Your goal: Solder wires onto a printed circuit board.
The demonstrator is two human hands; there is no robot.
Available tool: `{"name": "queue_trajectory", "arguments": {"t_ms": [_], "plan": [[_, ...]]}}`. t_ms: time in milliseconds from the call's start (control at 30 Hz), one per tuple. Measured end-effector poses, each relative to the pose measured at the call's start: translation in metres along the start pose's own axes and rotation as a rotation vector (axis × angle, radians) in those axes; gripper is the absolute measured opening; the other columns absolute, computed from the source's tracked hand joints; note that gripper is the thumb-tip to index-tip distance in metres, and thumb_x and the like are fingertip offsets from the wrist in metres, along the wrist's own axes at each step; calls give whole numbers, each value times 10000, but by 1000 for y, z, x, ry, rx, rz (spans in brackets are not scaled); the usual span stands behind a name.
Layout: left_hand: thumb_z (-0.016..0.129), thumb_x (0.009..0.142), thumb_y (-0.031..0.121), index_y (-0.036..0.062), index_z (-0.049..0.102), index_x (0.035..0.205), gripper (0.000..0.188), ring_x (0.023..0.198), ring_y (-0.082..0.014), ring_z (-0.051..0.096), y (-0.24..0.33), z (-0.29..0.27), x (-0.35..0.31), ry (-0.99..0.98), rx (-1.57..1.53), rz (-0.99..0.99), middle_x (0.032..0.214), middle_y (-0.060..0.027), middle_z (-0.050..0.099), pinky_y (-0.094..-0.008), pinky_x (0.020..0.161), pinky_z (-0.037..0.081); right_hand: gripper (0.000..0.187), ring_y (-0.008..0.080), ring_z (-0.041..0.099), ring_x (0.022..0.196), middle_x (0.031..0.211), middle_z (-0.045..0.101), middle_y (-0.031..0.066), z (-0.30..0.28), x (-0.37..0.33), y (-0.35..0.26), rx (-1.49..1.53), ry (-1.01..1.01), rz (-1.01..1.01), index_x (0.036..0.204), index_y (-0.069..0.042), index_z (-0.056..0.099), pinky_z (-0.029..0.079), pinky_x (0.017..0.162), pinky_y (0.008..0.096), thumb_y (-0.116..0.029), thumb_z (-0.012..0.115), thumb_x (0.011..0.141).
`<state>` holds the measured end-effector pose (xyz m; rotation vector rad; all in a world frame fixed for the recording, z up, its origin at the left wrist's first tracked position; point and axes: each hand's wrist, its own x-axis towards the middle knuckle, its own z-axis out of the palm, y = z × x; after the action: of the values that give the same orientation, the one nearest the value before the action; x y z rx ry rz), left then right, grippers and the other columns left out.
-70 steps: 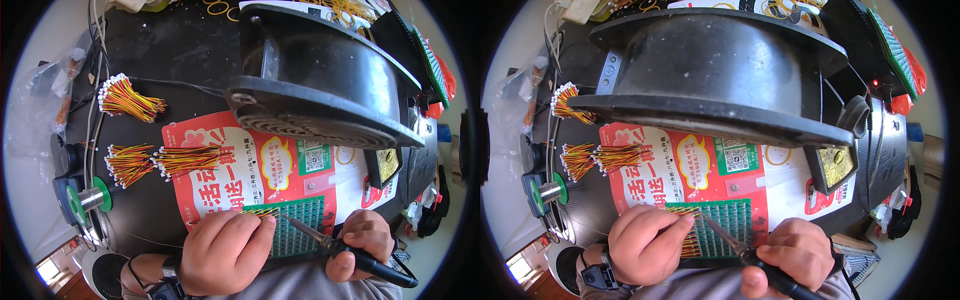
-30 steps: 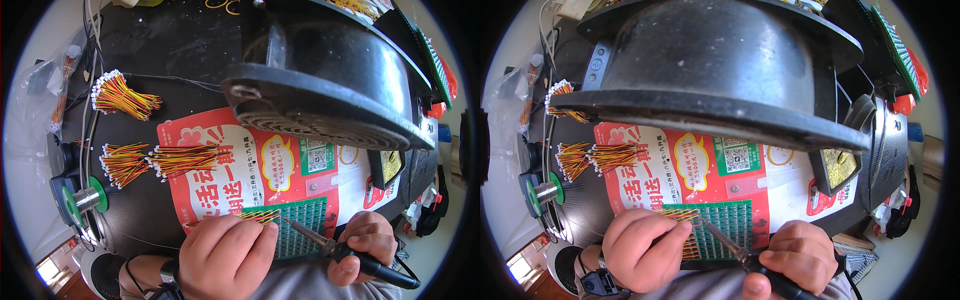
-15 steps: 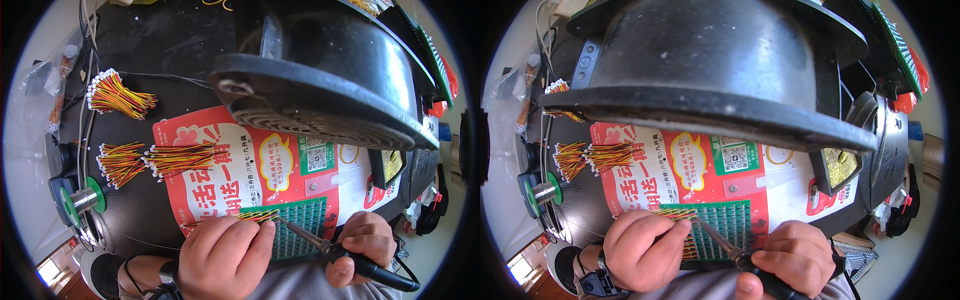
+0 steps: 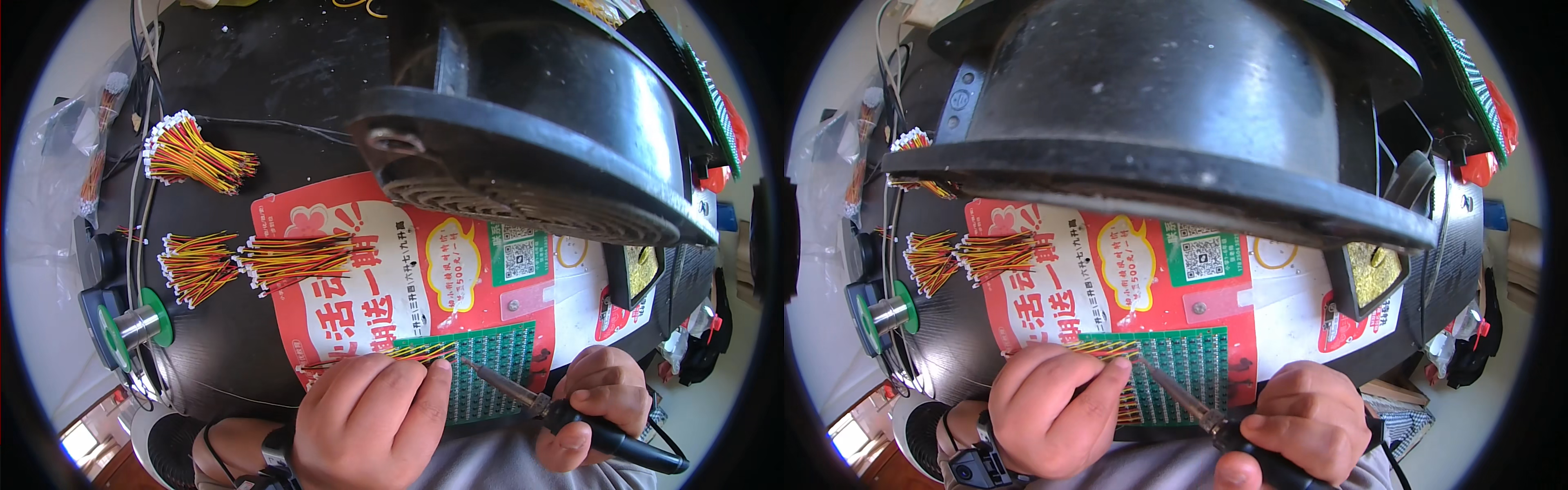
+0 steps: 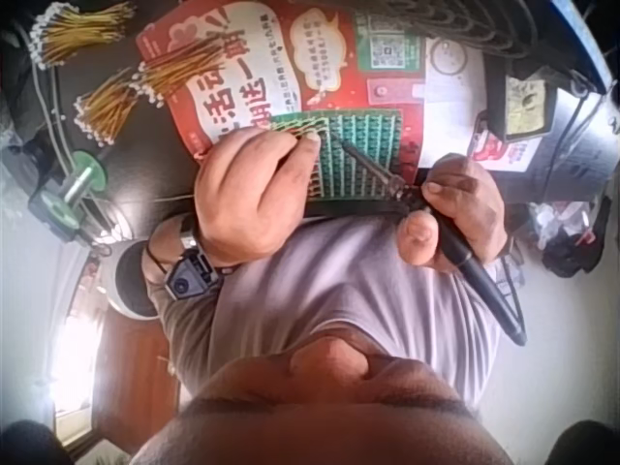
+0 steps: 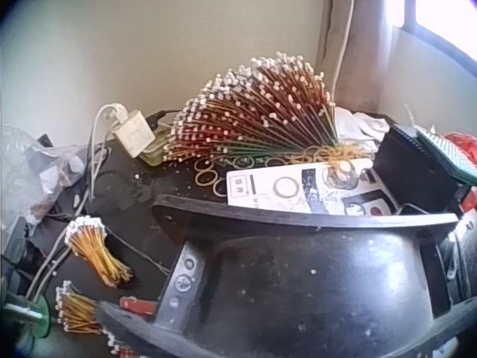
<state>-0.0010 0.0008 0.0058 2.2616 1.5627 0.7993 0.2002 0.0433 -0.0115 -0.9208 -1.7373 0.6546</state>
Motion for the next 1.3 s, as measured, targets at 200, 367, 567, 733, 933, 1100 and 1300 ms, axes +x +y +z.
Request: {"name": "queue_trajectory", "arguments": {"t_ms": [200, 367, 567, 733, 933, 1100, 1300], "plan": [[689, 665, -81, -61, 695, 943, 279, 619, -211, 592, 2, 4, -9, 29, -22, -63, 783, -80, 601, -314, 549, 486, 361, 109, 465, 422, 533, 427, 1, -2, 1, 0, -6, -27, 21, 822, -55, 511, 349, 377, 224, -369, 685, 865], [700, 669, -78, -60, 695, 934, 266, 615, -214, 583, 1, 0, -2, 27, -33, -38, 778, -81, 598, -315, 547, 482, 357, 110, 463, 416, 526, 432, 3, -2, 1, 1, -2, -51, -2, 811, -46, 514, 349, 374, 226, -352, 695, 845], [703, 671, -79, -61, 694, 920, 249, 615, -215, 576, 1, 0, 1, 6, -29, -26, 770, -80, 594, -316, 544, 478, 341, 114, 470, 413, 520, 439, 7, -2, 2, 3, 4, -72, -24, 808, -36, 518, 349, 368, 229, -326, 697, 830], [700, 674, -80, -65, 693, 914, 241, 618, -215, 580, -1, 4, -14, 34, -17, -70, 770, -80, 595, -315, 548, 478, 330, 115, 474, 412, 519, 442, 7, 1, 1, 3, 14, -87, -27, 810, -34, 519, 354, 368, 231, -314, 693, 826], [703, 677, -79, -70, 688, 923, 247, 616, -211, 583, 2, 3, -6, 17, -9, -65, 767, -78, 596, -316, 551, 478, 322, 118, 483, 415, 521, 450, 10, -3, 4, 3, -1, -109, -38, 815, -33, 522, 359, 368, 232, -306, 691, 825], [707, 677, -77, -73, 683, 921, 246, 609, -210, 584, 2, 1, 1, 4, -5, -25, 763, -78, 594, -317, 553, 477, 320, 120, 485, 415, 521, 453, 11, -3, 3, 2, -3, -100, -30, 819, -33, 524, 359, 367, 234, -310, 686, 830], [706, 674, -78, -73, 680, 916, 243, 609, -212, 587, 1, 4, 1, 10, 6, -7, 764, -81, 592, -317, 549, 477, 338, 115, 477, 420, 529, 447, 10, -1, 1, 2, -2, -93, -35, 827, -42, 519, 359, 373, 230, -336, 683, 851]]}}
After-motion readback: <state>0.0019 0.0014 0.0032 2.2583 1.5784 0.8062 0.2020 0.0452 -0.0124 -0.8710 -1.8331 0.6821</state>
